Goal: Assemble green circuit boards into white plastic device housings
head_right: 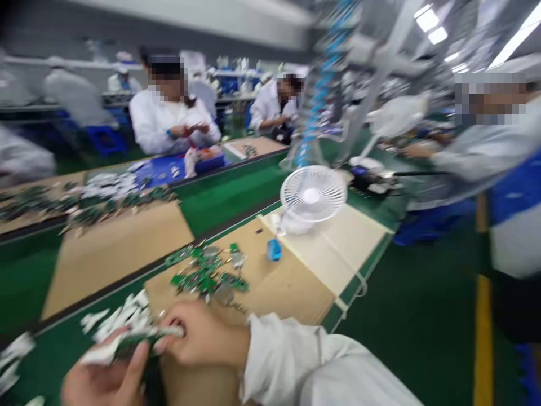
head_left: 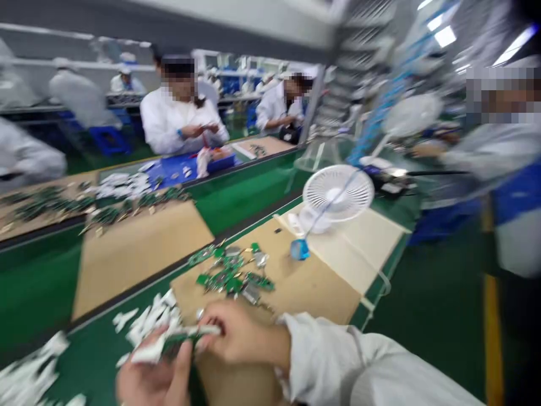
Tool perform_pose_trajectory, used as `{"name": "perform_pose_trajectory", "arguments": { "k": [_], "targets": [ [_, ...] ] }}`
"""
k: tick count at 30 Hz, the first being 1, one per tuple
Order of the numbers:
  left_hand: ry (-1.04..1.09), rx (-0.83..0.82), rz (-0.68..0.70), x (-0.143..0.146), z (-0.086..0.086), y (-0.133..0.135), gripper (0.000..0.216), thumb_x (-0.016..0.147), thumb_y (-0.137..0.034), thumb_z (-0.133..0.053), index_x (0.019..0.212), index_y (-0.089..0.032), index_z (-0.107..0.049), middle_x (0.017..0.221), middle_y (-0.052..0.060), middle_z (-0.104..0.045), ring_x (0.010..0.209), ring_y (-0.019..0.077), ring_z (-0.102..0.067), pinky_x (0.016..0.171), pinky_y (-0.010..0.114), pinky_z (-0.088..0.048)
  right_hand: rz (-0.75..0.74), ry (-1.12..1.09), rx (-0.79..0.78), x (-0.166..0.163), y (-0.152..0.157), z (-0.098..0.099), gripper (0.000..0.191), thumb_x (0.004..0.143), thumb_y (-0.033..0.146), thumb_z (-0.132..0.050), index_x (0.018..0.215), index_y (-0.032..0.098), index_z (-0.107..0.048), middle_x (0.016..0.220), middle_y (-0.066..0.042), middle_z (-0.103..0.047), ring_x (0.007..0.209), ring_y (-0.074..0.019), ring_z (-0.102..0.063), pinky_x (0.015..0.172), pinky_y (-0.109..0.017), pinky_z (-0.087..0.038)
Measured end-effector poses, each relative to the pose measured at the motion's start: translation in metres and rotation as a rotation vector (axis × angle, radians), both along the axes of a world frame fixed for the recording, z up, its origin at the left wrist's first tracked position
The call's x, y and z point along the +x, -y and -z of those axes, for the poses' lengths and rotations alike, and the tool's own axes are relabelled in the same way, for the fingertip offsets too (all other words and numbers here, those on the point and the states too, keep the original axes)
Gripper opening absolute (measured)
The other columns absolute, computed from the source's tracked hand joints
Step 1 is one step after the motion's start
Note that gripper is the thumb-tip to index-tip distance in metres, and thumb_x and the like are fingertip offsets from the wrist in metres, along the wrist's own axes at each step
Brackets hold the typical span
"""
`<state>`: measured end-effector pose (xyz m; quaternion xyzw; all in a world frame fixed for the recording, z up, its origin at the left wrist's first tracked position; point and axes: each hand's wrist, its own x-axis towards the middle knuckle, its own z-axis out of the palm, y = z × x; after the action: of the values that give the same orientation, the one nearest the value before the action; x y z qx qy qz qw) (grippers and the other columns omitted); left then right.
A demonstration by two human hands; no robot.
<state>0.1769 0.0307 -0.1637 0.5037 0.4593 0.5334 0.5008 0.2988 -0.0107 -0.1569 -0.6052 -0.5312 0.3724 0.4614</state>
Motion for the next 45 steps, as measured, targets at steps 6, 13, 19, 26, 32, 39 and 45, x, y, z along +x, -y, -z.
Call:
{"name": "perform_pose_trajectory", "arguments": {
  "k": [6,13,19,26,32,39,45],
  "targets": [
    [0.143,0.032,0.035,-0.02,-0.004,0.015,0.04,0.074,-0.025,-0.078,0.106,-0.024,-0.053,0.11,0.003,-0.06,0.095,0.0133,-0.061,0.084,0.024,-0.051,-0.124,-0.122,0.061,0.005,0.009,-0.017,0.015,0.082,0.027,-0.067,0.09,0.015,-0.064,0.077,-0.002,-0.062,0.064,-0.0122,-0.053,0.057,-0.023,-0.042],
    [0.213,0.15,0.092,-0.015,-0.006,0.019,0.038,0.074,-0.019,-0.078,0.104,-0.025,-0.054,0.11,0.004,-0.059,0.099,0.0143,-0.058,0.079,0.022,-0.05,-0.102,-0.041,0.066,0.007,0.012,-0.024,0.013,0.086,0.029,-0.062,0.088,0.016,-0.062,0.076,-0.003,-0.066,0.066,-0.0141,-0.06,0.057,-0.024,-0.046],
    [0.199,0.152,0.129,-0.014,-0.009,0.022,0.04,0.076,-0.018,-0.076,0.107,-0.027,-0.052,0.113,0.005,-0.057,0.096,0.0139,-0.057,0.074,0.021,-0.051,-0.07,0.221,0.246,0.01,0.015,-0.029,0.006,0.083,0.024,-0.061,0.082,0.018,-0.06,0.066,0.0,-0.062,0.057,-0.0123,-0.053,0.055,-0.024,-0.041],
    [0.157,0.169,0.092,-0.012,-0.01,0.022,0.037,0.075,-0.018,-0.077,0.101,-0.025,-0.052,0.107,0.004,-0.058,0.099,0.0151,-0.057,0.075,0.022,-0.051,-0.082,0.273,0.22,0.009,0.014,-0.028,0.014,0.084,0.025,-0.059,0.072,0.019,-0.055,0.063,0.001,-0.06,0.057,-0.0123,-0.053,0.054,-0.024,-0.039],
    [0.094,0.161,0.058,-0.012,-0.011,0.023,0.036,0.074,-0.016,-0.076,0.099,-0.023,-0.05,0.103,0.004,-0.055,0.085,0.0118,-0.056,0.062,0.017,-0.049,-0.103,0.183,0.159,0.007,0.014,-0.026,0.012,0.084,0.024,-0.059,0.074,0.019,-0.056,0.065,0.001,-0.061,0.057,-0.0122,-0.055,0.053,-0.024,-0.04],
    [0.038,0.169,0.041,-0.012,-0.012,0.026,0.038,0.072,-0.014,-0.075,0.099,-0.022,-0.049,0.107,0.006,-0.054,0.093,0.015,-0.057,0.063,0.019,-0.05,-0.081,0.086,0.111,0.005,0.014,-0.026,0.014,0.079,0.021,-0.06,0.067,0.019,-0.053,0.06,0.002,-0.056,0.054,-0.0105,-0.048,0.051,-0.023,-0.038],
    [0.02,0.214,0.043,-0.013,-0.012,0.025,0.04,0.072,-0.013,-0.077,0.1,-0.022,-0.05,0.106,0.005,-0.056,0.092,0.0146,-0.057,0.068,0.021,-0.049,-0.089,-0.064,0.026,0.004,0.014,-0.023,0.013,0.078,0.023,-0.061,0.067,0.018,-0.055,0.06,0.002,-0.054,0.054,-0.0104,-0.047,0.048,-0.022,-0.036]
  ]
}}
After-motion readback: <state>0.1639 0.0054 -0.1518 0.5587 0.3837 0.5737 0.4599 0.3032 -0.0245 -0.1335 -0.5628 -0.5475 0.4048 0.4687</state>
